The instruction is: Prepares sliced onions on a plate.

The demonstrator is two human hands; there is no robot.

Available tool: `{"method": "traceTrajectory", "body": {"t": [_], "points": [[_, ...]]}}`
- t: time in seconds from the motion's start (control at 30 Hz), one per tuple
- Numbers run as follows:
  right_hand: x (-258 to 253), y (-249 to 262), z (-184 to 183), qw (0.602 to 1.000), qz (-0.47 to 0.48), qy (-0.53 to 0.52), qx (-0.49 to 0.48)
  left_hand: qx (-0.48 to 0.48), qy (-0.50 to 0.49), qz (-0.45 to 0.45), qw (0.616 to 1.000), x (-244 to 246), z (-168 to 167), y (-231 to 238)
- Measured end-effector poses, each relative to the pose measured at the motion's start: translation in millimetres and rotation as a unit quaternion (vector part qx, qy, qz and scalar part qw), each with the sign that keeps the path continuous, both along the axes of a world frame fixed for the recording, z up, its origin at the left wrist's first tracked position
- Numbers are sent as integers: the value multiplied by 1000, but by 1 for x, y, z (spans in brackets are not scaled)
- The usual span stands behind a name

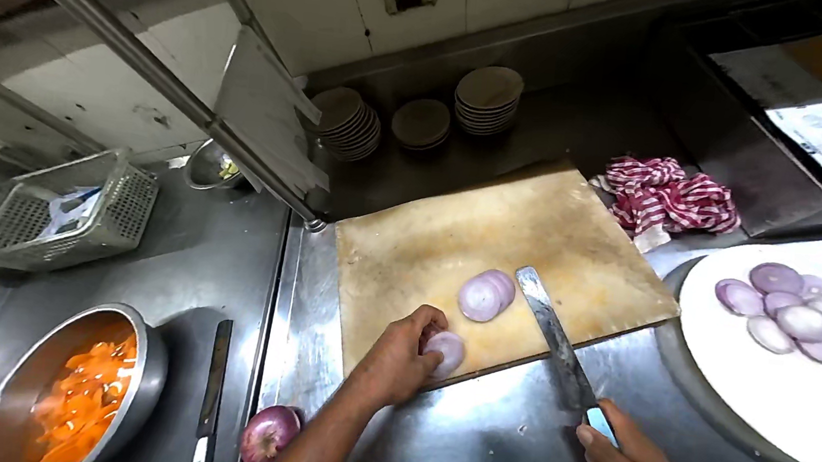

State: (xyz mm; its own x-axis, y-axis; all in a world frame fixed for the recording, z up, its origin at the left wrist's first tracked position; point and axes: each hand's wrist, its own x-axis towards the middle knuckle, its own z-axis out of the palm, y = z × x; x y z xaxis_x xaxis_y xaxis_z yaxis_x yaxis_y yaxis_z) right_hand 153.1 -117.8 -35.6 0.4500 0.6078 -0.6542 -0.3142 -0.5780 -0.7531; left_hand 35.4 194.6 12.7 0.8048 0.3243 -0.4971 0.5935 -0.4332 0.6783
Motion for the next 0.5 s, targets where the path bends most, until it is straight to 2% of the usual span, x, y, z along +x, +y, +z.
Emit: {"method": "traceTrajectory", "body": {"t": [0.17, 0.33, 0.5], "points": [[-1, -6, 2, 999, 10, 31, 2, -73, -66, 84, 992, 18, -9, 2], [2, 1, 3, 997, 56, 53, -6, -44, -31, 67, 996, 36, -12, 7], [0, 7, -13, 995, 84, 49, 34, -23, -24, 59, 998, 48, -13, 5]]}}
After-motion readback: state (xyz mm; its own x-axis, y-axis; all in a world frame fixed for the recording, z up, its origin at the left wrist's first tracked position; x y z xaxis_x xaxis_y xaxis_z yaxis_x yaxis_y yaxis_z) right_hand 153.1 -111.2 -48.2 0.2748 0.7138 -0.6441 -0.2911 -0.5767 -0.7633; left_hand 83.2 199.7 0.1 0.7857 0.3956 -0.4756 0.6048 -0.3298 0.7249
